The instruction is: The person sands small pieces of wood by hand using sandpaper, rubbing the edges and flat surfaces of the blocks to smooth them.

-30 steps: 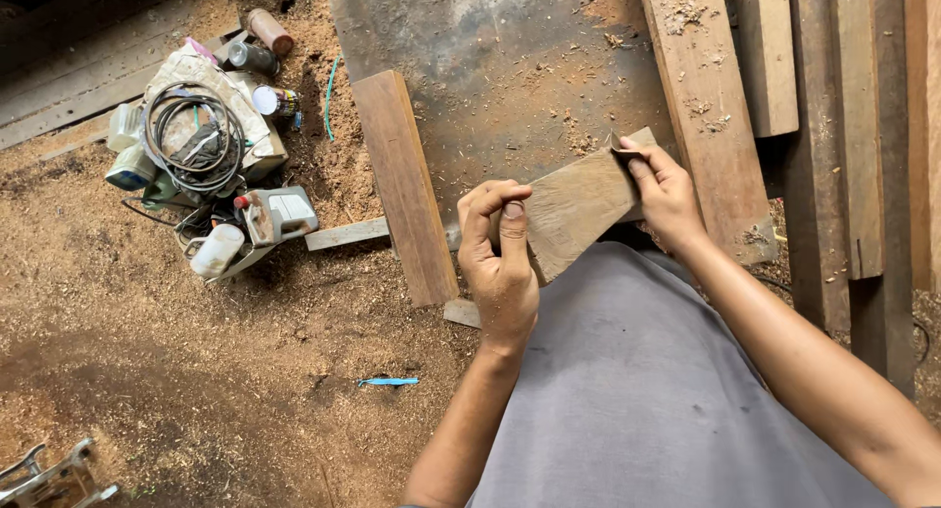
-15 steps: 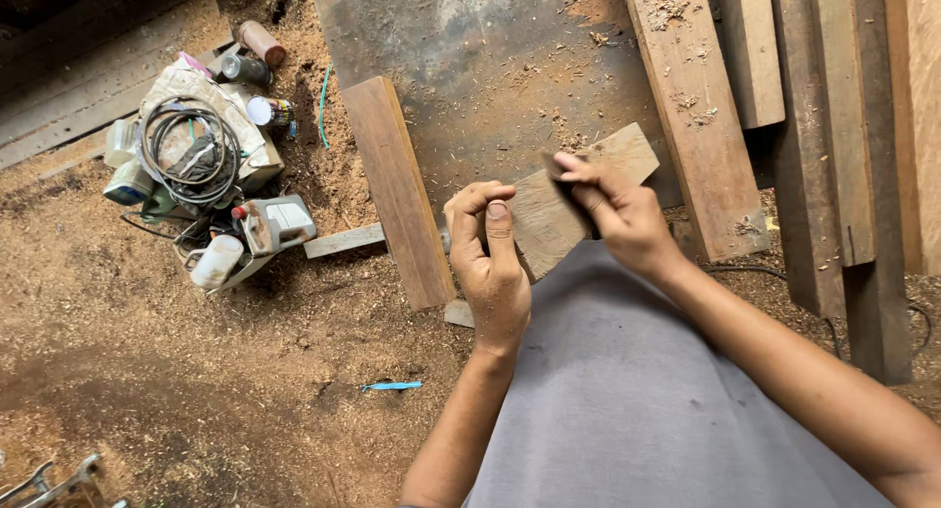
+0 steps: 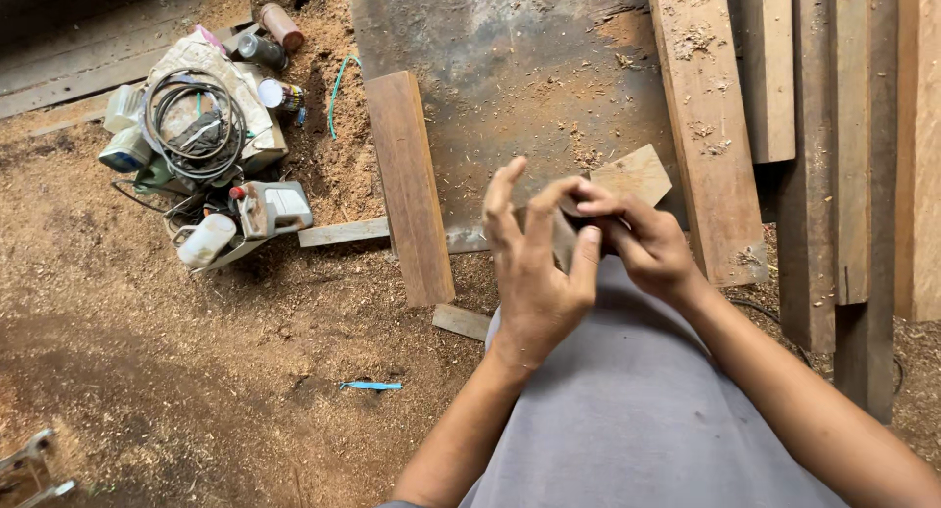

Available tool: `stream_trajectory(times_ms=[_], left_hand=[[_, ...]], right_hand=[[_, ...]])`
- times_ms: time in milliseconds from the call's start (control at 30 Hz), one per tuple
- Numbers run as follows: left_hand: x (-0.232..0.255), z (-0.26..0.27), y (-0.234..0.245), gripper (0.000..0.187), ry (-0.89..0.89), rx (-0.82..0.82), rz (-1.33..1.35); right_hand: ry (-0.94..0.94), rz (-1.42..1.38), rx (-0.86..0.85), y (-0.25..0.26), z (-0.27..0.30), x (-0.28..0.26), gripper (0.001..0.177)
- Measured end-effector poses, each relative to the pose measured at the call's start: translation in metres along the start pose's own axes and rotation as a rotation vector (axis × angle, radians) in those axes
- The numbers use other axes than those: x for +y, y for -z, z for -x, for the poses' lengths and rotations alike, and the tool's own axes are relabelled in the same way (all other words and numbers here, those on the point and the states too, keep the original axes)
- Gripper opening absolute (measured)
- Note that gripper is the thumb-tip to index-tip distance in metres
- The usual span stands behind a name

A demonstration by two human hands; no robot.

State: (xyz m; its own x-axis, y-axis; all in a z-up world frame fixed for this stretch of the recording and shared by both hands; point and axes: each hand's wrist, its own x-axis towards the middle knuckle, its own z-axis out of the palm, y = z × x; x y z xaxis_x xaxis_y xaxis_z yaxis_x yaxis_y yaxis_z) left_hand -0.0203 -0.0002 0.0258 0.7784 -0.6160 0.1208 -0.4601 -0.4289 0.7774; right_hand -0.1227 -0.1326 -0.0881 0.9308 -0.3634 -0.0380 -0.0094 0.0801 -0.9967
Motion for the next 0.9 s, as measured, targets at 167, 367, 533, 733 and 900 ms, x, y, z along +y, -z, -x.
stream_trajectory(times_ms=[167, 367, 533, 733, 900], left_hand=[[-0.019, -0.003, 0.008, 0.054, 0.239, -0.012, 0.164], [-0.03, 0.004, 0.014, 0.052, 0.218, 0.011, 0.279], [-0.031, 0.008, 0.028, 0.046, 0.082, -0.187, 0.233], [-0.041, -0.009, 0.043, 0.051, 0.016, -0.406, 0.249], [-0.038, -0.019, 0.048, 0.053, 0.018, -0.496, 0.264]], right_hand=[[-0.134, 0.147, 0.186, 0.013, -0.018, 0.059, 0.024], [-0.042, 0.327, 0.195, 0.024, -0.034, 0.089, 0.019], [-0.347, 0.171, -0.063, 0.047, -0.077, 0.072, 0.025], [-0.406, 0.255, -0.62, 0.07, -0.097, 0.028, 0.084], [-0.497, 0.467, -0.816, 0.07, -0.112, 0.037, 0.096]])
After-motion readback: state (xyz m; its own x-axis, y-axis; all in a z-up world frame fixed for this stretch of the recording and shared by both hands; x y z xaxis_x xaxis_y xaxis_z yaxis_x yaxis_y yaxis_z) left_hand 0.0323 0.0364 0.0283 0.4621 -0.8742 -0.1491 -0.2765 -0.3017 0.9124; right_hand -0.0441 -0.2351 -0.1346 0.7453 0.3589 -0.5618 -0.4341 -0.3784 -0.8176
